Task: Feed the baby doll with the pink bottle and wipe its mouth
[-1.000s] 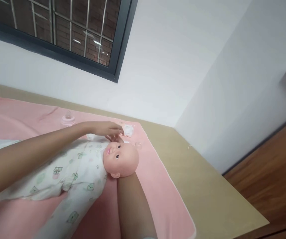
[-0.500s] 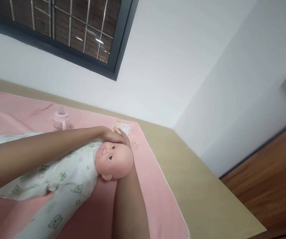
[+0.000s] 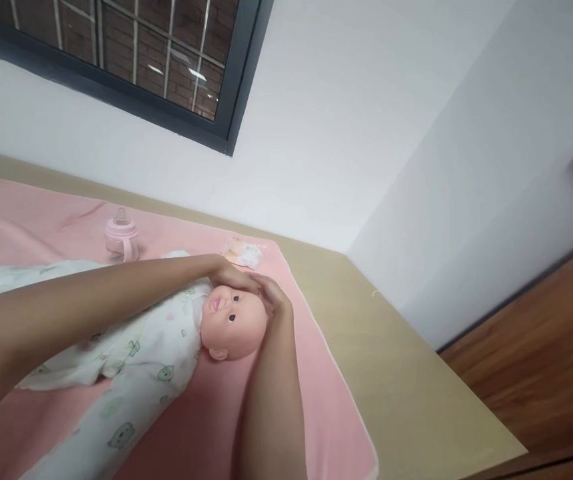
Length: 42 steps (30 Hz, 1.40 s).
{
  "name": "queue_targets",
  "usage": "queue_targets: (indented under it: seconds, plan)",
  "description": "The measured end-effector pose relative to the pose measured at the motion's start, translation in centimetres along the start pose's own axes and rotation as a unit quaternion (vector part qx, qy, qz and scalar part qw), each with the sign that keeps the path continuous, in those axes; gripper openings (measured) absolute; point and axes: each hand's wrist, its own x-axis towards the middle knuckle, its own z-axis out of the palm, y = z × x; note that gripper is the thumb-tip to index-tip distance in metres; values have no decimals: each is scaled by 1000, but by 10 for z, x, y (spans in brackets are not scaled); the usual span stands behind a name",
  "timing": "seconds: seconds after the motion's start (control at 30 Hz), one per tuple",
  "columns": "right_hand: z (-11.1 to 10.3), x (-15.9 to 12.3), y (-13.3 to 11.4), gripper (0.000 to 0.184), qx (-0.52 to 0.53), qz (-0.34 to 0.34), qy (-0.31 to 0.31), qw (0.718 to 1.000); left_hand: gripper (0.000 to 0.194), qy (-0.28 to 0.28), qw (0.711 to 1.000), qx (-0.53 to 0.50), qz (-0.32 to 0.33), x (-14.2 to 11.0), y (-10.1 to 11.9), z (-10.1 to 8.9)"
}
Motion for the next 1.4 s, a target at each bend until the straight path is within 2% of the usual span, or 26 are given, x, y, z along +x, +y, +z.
queue_targets:
  seconds: [0.1, 0.2, 0.3, 0.4, 0.53, 0.67, 0.8, 0.87, 0.97, 1.17, 1.23, 1.4]
  plan:
    - [-2, 3, 2, 13, -15, 13, -4, 1000, 48, -5, 999, 39, -24, -3, 1, -13]
    - [-5, 7, 3, 13, -34, 10, 13, 999, 48, 86, 991, 99, -30, -16, 5, -28]
    - [-5, 10, 1, 20, -73, 17, 27, 997, 40, 187, 969, 155, -38, -38, 9, -35]
    - [-1, 11, 0, 23, -128, 6, 56, 990, 36, 249, 952, 173, -46, -65, 15, -32]
    - [4, 15, 0, 31, -252, -36, 117, 960, 33, 305, 938, 161, -44, -98, 19, -20]
    - [4, 17, -1, 42, -321, -42, 146, 935, 37, 328, 933, 144, -38, -117, 15, -10]
    - [4, 15, -4, 56, -387, -36, 168, 906, 42, 353, 926, 130, -38, -126, 5, -4]
    - [5, 12, -6, 57, -414, -31, 178, 892, 44, 361, 924, 121, -39, -128, 1, -2]
    - [7, 7, -9, 49, -435, -27, 185, 881, 46, 366, 924, 106, -36, -130, -5, 1]
    - [10, -2, -16, 25, -432, -13, 165, 886, 49, 372, 922, 103, -39, -131, -13, 2]
    - [9, -3, -18, 23, -418, -14, 150, 896, 49, 377, 920, 102, -36, -131, -15, 1]
    - [12, -6, -33, 26, -342, -85, 128, 927, 45, 386, 918, 88, -31, -131, -18, 1]
